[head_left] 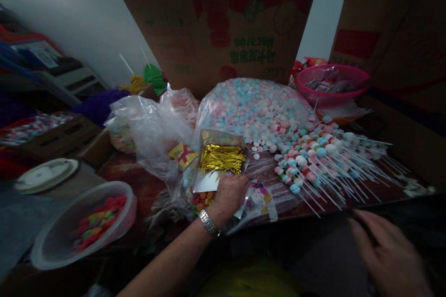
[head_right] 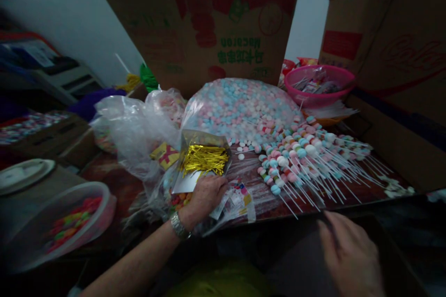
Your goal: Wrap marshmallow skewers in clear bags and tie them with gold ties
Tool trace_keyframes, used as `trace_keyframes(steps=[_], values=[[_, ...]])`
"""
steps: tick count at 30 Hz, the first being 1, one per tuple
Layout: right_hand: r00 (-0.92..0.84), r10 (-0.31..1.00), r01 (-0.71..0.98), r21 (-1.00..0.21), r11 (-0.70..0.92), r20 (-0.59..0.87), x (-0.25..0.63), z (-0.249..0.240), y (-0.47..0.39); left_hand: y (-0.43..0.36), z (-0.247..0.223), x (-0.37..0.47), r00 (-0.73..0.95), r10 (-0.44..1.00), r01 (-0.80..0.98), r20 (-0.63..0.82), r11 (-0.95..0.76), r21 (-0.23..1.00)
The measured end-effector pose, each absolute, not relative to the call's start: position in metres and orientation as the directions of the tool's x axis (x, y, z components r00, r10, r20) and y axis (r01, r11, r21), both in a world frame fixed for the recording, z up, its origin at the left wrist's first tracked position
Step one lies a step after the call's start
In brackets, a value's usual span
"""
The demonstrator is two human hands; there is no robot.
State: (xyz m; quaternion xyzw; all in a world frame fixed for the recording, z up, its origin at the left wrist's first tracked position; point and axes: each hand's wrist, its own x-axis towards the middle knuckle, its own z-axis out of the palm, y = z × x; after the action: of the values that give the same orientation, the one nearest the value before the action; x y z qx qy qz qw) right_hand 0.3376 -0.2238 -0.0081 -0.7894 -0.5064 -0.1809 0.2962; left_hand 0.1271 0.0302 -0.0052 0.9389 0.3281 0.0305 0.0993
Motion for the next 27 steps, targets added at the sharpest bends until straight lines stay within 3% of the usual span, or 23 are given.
trace_keyframes(steps=[4, 7, 13, 18, 24, 27], values=[[0.229, 0.753, 0.934, -0.356, 0.007, 0.616, 0.282, -0.001, -0.117, 0.04, 0.023, 0.112, 0.869, 0.484, 0.421, 0.104, -0.833, 0.358], [0.075, 0.902, 0.796, -0.57, 0.204, 0.426, 0.248, 0.007, -0.072, 0.036, 0.038, 0.098, 0.906, 0.412, 0.32, 0.093, -0.814, 0.485], [0.142, 0.943, 0.525, -0.831, 0.185, 0.299, 0.229, 0.01, -0.078, 0.022, 0.036, 0.082, 0.856, 0.513, 0.46, 0.072, -0.817, 0.349], [0.136, 0.964, 0.571, -0.814, 0.111, 0.227, 0.226, 0.008, -0.085, 0.017, 0.032, 0.081, 0.911, 0.406, 0.335, 0.077, -0.835, 0.436], [0.189, 0.931, 0.613, -0.778, 0.137, 0.313, 0.225, 0.003, -0.088, 0.002, 0.025, 0.086, 0.821, 0.562, 0.414, 0.101, -0.707, 0.573], [0.22, 0.933, 0.636, -0.767, 0.084, 0.284, 0.23, 0.004, -0.097, -0.005, 0.021, 0.092, 0.825, 0.55, 0.367, 0.133, -0.699, 0.614]])
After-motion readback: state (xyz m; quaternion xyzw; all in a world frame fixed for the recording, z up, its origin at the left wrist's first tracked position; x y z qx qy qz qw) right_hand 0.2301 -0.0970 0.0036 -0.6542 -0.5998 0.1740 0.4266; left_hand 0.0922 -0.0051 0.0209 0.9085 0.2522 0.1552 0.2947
